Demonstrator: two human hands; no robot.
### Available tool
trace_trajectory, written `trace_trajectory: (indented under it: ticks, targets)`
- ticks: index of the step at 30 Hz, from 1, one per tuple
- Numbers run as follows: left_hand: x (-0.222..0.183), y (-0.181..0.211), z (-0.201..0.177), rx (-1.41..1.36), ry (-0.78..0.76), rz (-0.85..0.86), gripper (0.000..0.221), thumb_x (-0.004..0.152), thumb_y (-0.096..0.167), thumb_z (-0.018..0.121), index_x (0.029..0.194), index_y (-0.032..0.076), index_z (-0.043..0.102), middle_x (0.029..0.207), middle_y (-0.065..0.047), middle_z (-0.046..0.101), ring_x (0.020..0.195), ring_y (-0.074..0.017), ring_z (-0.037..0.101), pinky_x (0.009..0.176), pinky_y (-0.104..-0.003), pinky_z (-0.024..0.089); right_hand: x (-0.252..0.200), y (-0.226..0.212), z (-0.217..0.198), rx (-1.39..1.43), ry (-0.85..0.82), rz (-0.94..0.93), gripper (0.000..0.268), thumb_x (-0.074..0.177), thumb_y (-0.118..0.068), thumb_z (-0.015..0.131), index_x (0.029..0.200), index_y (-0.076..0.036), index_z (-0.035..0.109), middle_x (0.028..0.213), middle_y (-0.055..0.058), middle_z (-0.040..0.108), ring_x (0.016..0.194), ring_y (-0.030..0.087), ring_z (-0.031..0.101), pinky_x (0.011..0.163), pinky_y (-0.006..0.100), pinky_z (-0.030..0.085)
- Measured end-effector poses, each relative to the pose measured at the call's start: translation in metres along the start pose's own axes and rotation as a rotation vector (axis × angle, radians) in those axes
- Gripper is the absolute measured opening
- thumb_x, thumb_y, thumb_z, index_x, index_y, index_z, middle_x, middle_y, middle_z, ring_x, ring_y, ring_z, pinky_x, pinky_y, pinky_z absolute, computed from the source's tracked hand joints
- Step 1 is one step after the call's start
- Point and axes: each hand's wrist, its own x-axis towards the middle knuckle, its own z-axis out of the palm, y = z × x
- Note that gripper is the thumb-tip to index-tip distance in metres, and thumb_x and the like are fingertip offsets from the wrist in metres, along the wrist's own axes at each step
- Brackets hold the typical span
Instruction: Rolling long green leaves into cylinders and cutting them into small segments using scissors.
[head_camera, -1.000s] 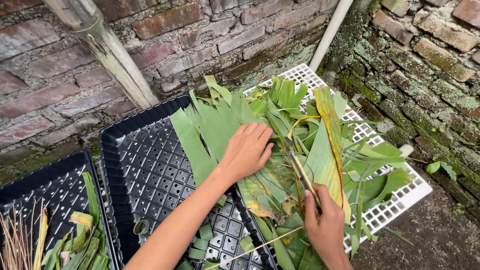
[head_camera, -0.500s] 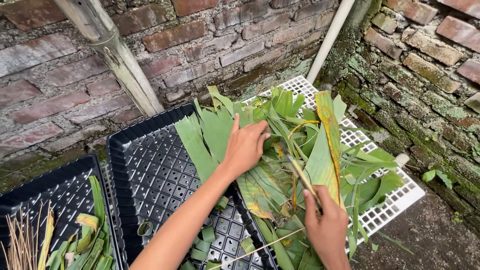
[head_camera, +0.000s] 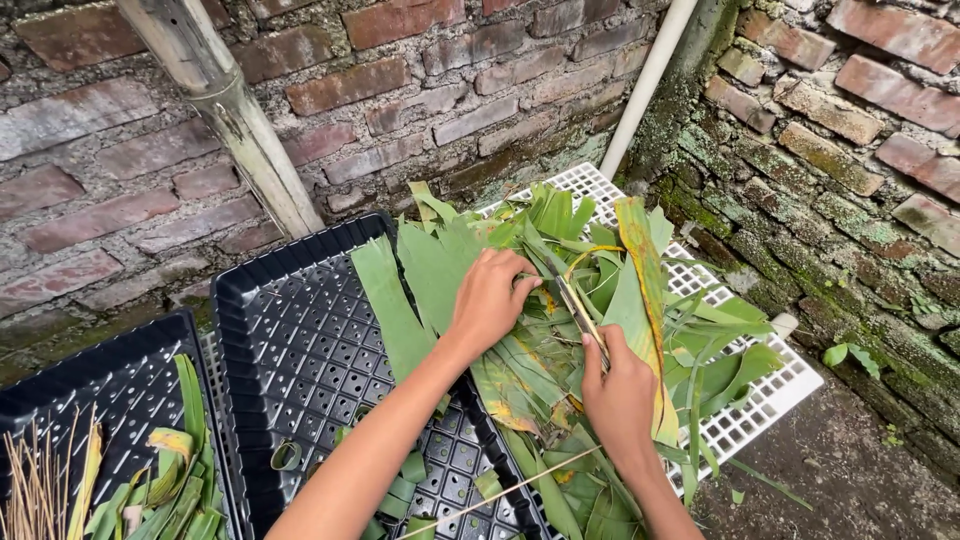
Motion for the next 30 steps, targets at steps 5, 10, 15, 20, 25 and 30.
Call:
trace_trajectory:
  ticks: [5,10,15,20,25,30]
  targets:
    - [0.001,-0.003,0.007,0.072,0.039,0.027,0.011,0.096,0.017,0.067,0.098,0.009,0.075,0.091,-0.004,0.072,0.091,-0.0219,0.06,0.089,-0.043,0.048,0.003,-0.007,-0.001,0.04,-0.047,0.004,0.021,0.107,-0.027,0.05,0.091,-0.014,0.053,0.048,0.0,0.036,0.044,0.014,0.027,0.046,0.034,0.022]
    - [-0.001,-0.007,0.012,0.136,0.068,0.058,0.013,0.097,0.016,0.065,0.1,0.008,0.075,0.089,-0.003,0.072,0.09,-0.0209,0.059,0.087,-0.041,0.044,0.005,-0.003,0.001,0.038,-0.071,-0.009,0.022,0.107,-0.028,0.05,0.092,-0.013,0.052,0.048,0.001,0.037,0.043,0.016,0.029,0.046,0.035,0.023]
    - [0.003,-0.011,0.018,0.223,0.103,0.134,0.012,0.096,0.012,0.063,0.098,0.007,0.073,0.093,-0.006,0.073,0.092,-0.0231,0.06,0.083,-0.039,0.042,0.001,-0.003,-0.008,-0.075,-0.109,-0.026,0.02,0.106,-0.028,0.052,0.092,-0.014,0.054,0.047,0.005,0.042,0.041,0.023,0.034,0.046,0.038,0.027]
    - [0.038,-0.011,-0.004,0.11,0.268,-0.035,0.017,0.099,0.013,0.056,0.096,0.01,0.072,0.091,-0.002,0.074,0.091,-0.0198,0.062,0.087,-0.039,0.047,-0.044,0.018,-0.024,-0.127,-0.514,0.269,0.021,0.106,-0.028,0.05,0.107,-0.015,0.066,0.057,-0.001,0.065,0.037,0.007,0.051,0.031,0.019,0.039]
    - [0.038,-0.003,-0.018,0.109,0.248,0.004,0.014,0.095,0.008,0.06,0.087,0.009,0.072,0.088,-0.004,0.076,0.092,-0.0218,0.068,0.11,-0.052,0.045,-0.039,0.016,-0.047,-0.096,-0.23,0.284,0.024,0.108,-0.026,0.051,0.095,-0.01,0.065,0.052,0.0,0.056,0.036,0.01,0.044,0.032,0.024,0.031]
    - [0.036,-0.025,-0.046,-0.075,0.536,-0.003,0.013,0.101,0.014,0.056,0.105,0.011,0.068,0.101,-0.004,0.071,0.088,-0.0149,0.064,0.079,-0.031,0.052,-0.038,0.011,-0.033,-0.064,-0.359,0.263,0.025,0.106,-0.035,0.05,0.093,-0.015,0.056,0.049,0.002,0.049,0.042,0.015,0.042,0.046,0.032,0.03]
